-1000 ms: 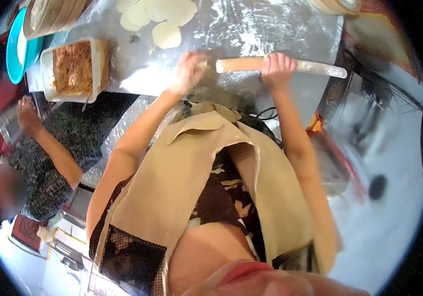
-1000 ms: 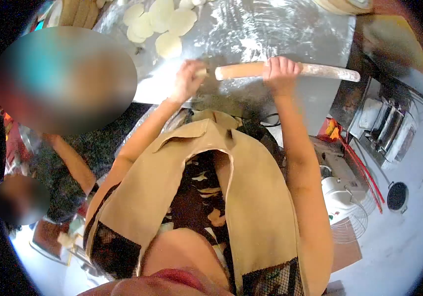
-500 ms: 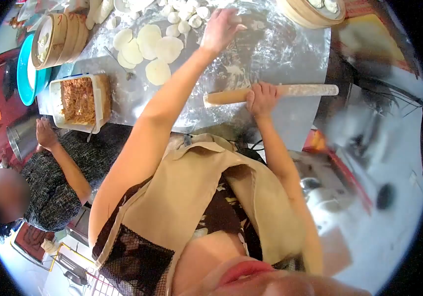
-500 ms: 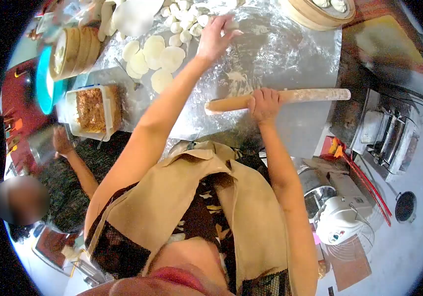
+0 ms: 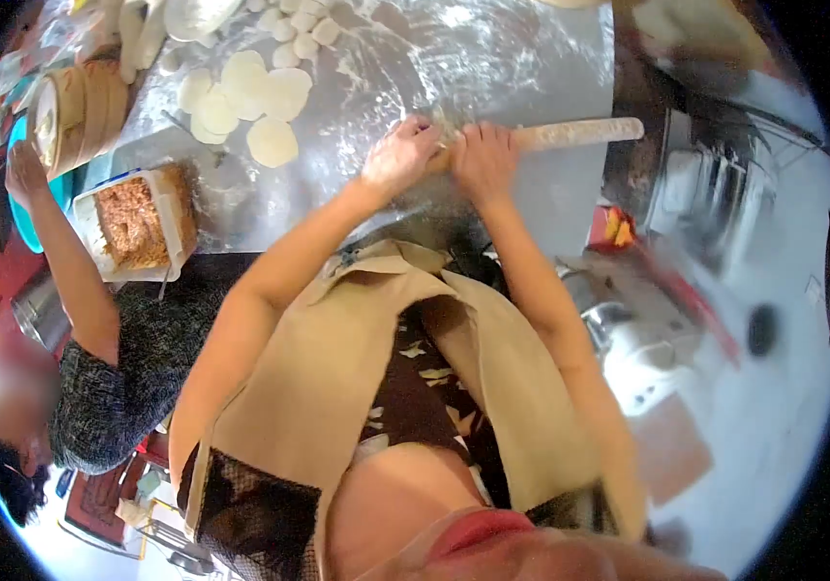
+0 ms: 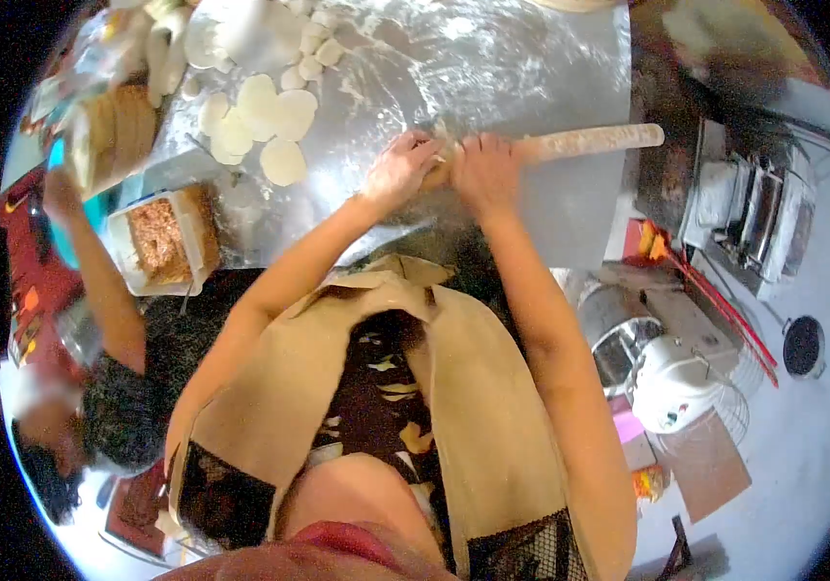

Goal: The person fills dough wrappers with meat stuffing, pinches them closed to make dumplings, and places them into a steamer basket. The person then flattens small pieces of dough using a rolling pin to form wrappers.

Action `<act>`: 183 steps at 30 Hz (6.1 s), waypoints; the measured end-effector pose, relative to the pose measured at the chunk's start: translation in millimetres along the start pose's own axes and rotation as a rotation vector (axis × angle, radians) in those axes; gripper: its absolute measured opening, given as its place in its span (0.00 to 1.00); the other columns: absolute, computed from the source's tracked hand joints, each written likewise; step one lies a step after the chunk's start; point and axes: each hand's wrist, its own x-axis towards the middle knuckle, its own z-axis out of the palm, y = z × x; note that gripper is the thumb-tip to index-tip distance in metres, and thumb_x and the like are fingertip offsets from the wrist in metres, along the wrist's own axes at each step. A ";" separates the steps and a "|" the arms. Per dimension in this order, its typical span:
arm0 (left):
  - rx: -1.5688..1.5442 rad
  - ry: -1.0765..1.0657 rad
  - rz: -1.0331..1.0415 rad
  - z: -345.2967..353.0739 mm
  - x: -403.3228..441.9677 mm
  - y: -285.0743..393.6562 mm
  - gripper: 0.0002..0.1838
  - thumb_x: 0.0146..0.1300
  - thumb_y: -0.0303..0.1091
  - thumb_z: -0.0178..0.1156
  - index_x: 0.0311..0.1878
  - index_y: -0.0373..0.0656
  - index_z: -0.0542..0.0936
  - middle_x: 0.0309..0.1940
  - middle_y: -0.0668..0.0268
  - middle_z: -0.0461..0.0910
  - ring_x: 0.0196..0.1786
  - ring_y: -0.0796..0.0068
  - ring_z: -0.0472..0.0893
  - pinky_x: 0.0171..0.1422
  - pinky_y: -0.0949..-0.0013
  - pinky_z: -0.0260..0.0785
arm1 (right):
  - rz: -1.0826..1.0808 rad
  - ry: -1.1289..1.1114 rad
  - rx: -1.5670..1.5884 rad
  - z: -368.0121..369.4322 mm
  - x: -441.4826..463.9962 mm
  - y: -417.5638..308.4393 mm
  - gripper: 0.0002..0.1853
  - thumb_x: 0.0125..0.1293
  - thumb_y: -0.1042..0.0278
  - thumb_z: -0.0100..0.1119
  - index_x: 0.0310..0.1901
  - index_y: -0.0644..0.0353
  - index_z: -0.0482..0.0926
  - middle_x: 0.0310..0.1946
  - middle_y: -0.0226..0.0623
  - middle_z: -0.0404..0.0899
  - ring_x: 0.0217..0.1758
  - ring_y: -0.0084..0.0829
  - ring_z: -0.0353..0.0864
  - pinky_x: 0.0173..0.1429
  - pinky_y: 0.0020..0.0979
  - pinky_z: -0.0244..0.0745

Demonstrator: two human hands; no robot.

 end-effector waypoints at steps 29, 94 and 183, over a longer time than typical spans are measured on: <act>-0.056 -0.203 -0.337 -39.8 25.3 -80.5 0.16 0.54 0.44 0.60 0.38 0.41 0.82 0.35 0.53 0.82 0.40 0.52 0.80 0.46 0.58 0.72 | -0.180 0.091 -0.112 36.7 17.5 -19.9 0.11 0.58 0.56 0.55 0.28 0.54 0.76 0.28 0.36 0.73 0.35 0.39 0.74 0.38 0.42 0.68; 0.358 0.461 -0.301 -99.2 45.5 -123.1 0.26 0.52 0.37 0.64 0.55 0.43 0.72 0.48 0.53 0.72 0.51 0.53 0.72 0.59 0.56 0.62 | -0.165 0.076 -0.004 11.6 8.3 -7.9 0.10 0.56 0.56 0.54 0.33 0.53 0.74 0.38 0.35 0.73 0.44 0.39 0.70 0.53 0.43 0.59; -0.039 -0.091 -0.519 -56.3 -45.0 -91.7 0.19 0.53 0.44 0.58 0.39 0.38 0.81 0.37 0.49 0.80 0.44 0.48 0.78 0.50 0.56 0.70 | -0.069 -0.011 -0.072 19.1 40.2 -124.6 0.14 0.62 0.52 0.49 0.34 0.53 0.78 0.38 0.39 0.77 0.42 0.43 0.74 0.52 0.49 0.64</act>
